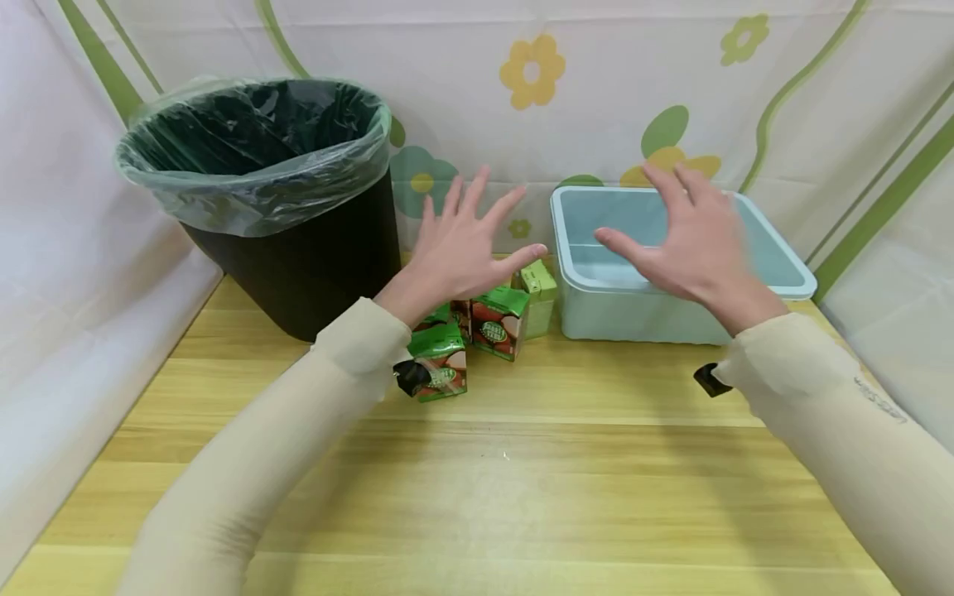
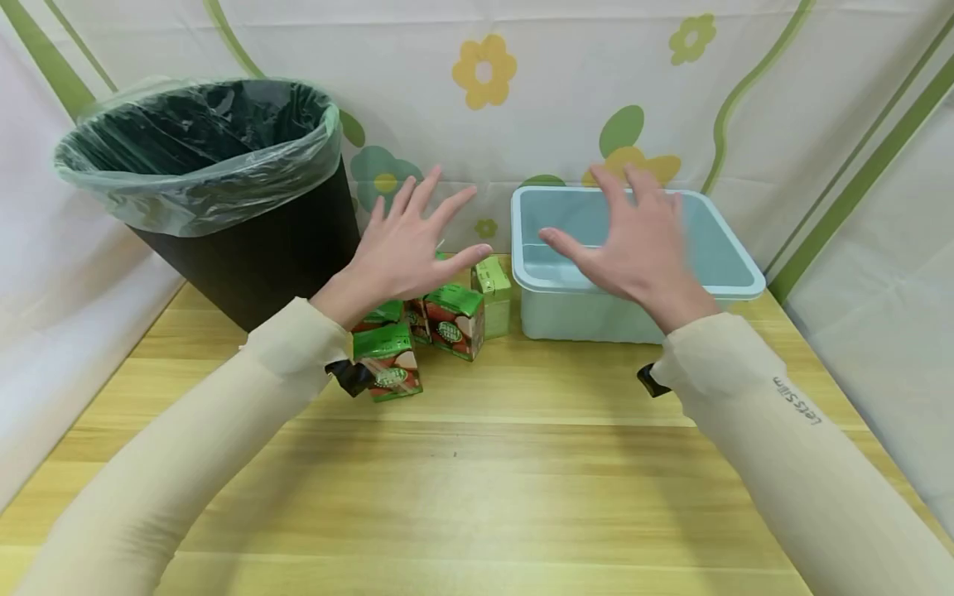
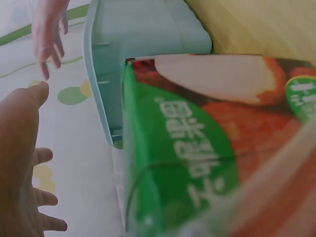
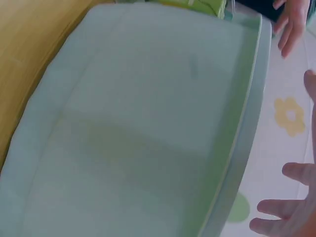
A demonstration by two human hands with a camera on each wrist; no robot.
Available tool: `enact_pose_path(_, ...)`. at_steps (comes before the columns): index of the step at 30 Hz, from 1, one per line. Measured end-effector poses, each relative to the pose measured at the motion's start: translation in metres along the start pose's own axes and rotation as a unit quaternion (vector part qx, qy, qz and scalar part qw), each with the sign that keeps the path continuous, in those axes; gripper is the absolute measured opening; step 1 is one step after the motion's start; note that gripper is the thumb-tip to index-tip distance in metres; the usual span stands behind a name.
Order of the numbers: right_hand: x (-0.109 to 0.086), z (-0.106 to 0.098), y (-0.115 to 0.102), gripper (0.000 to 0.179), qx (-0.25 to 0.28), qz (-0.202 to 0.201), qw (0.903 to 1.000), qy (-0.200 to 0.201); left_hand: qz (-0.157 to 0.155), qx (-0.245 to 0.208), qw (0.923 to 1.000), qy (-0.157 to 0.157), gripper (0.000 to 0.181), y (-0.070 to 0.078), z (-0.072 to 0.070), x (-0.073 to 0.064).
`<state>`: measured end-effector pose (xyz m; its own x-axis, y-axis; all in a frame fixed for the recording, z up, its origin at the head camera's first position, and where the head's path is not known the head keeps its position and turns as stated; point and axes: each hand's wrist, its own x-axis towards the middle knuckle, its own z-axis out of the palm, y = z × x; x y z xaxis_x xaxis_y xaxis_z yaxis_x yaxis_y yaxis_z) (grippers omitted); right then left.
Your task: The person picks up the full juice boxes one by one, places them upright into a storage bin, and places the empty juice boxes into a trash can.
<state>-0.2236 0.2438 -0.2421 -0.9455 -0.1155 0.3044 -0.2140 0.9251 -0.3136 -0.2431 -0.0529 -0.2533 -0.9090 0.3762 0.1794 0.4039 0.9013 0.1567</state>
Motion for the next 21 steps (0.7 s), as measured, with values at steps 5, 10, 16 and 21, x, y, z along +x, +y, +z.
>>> enact_pose_path(5,-0.007,-0.006,0.027,0.093,0.053,0.011,0.9983,0.023,0.010,-0.076,0.9965,0.033,0.081,-0.005,-0.001,-0.013)
enact_pose_path(10,-0.018,-0.009,0.055,0.086,0.087,0.025,0.9956,0.022,0.025,-0.157,0.9849,0.068,0.076,-0.013,-0.001,-0.031)
enact_pose_path(16,-0.031,-0.010,0.088,0.084,0.093,0.064,0.9935,0.014,0.047,-0.234,0.9654,0.104,0.069,-0.028,0.004,-0.056)
enact_pose_path(21,-0.039,-0.011,0.108,0.082,0.092,0.093,0.9912,0.025,0.072,-0.261,0.9445,0.187,0.059,-0.041,0.016,-0.078)
